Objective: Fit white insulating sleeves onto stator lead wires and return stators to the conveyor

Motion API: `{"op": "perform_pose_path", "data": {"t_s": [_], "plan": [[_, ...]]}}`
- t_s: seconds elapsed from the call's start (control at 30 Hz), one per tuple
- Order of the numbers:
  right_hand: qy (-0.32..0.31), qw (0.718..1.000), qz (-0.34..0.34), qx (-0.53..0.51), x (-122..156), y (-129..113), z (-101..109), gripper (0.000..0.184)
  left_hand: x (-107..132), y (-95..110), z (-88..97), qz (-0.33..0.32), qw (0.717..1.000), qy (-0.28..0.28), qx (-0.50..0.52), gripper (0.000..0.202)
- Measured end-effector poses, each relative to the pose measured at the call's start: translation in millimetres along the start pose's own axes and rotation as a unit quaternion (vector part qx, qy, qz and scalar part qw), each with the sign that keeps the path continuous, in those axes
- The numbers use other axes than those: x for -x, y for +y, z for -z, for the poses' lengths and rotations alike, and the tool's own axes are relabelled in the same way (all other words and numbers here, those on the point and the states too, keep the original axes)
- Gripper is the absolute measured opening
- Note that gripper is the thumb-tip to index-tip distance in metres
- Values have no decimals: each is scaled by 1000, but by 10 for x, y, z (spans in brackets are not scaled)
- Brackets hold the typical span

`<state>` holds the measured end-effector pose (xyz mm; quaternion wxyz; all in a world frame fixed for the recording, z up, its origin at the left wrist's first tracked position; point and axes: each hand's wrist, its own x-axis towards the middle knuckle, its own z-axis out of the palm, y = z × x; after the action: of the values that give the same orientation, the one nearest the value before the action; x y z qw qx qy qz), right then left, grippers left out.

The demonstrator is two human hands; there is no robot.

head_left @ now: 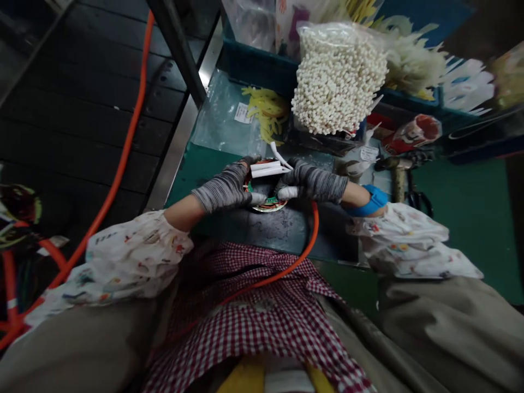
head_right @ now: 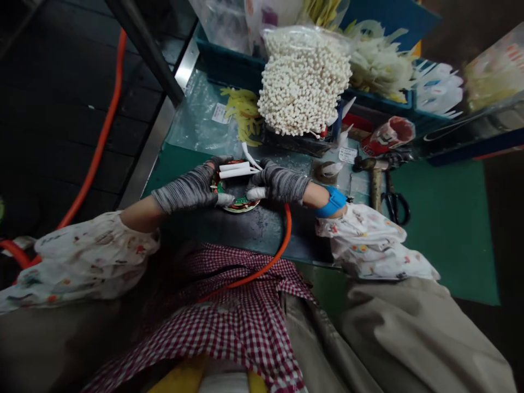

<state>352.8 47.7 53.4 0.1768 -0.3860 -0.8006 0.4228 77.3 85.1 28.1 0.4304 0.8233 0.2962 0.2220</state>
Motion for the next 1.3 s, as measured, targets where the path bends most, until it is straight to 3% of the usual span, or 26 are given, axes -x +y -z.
{"op": "perform_pose_path", "data": {"t_s": [0.07, 0.13, 0.23, 0.4, 0.47, 0.53, 0.6, 0.67, 0.73, 0.8, 0.97, 1.03, 1.13, 1.2, 1.3], "plan": [[-12, 1000, 19, -1, -22, 28, 8, 59, 28, 80, 10, -8, 996, 48, -78, 107], [-4, 999, 51, -6, -12, 42, -5, 59, 86, 227, -34, -23, 981, 78, -174, 86], [22, 997, 69, -3, 20, 57, -49, 54, 149, 504, -101, -42, 960, 42, -274, 27], [96, 992, 79, 37, 140, 38, -186, 46, 226, 821, -127, -105, 910, -28, -401, 25], [157, 984, 74, 48, 240, -13, -225, 40, 300, 806, -186, -128, 908, -24, -399, 25], [258, 962, 59, 64, 357, -74, -210, 31, 372, 701, -305, -134, 914, 23, -382, 31], [387, 915, 31, 112, 464, -112, -125, 23, 405, 545, -454, -148, 911, 97, -371, 26], [495, 846, -2, 198, 538, -104, 12, 21, 386, 394, -584, -165, 897, 159, -378, 15], [538, 788, -29, 297, 566, -52, 164, 28, 338, 287, -660, -189, 880, 211, -381, 13], [539, 756, -50, 367, 550, 24, 285, 38, 297, 231, -680, -212, 870, 239, -376, 14], [500, 761, -102, 402, 429, 174, 348, 46, 294, 199, -648, -220, 874, 221, -373, 14], [514, 758, -116, 385, 416, 198, 327, 51, 305, 198, -647, -213, 882, 215, -361, 12], [566, 728, -129, 366, 458, 210, 322, 62, 308, 205, -649, -207, 892, 206, -346, 9], [581, 723, -135, 350, 493, 212, 339, 54, 303, 213, -643, -208, 890, 203, -351, 8], [563, 748, -97, 338, 486, 193, 361, 30, 291, 233, -626, -208, 883, 200, -370, 8]]}}
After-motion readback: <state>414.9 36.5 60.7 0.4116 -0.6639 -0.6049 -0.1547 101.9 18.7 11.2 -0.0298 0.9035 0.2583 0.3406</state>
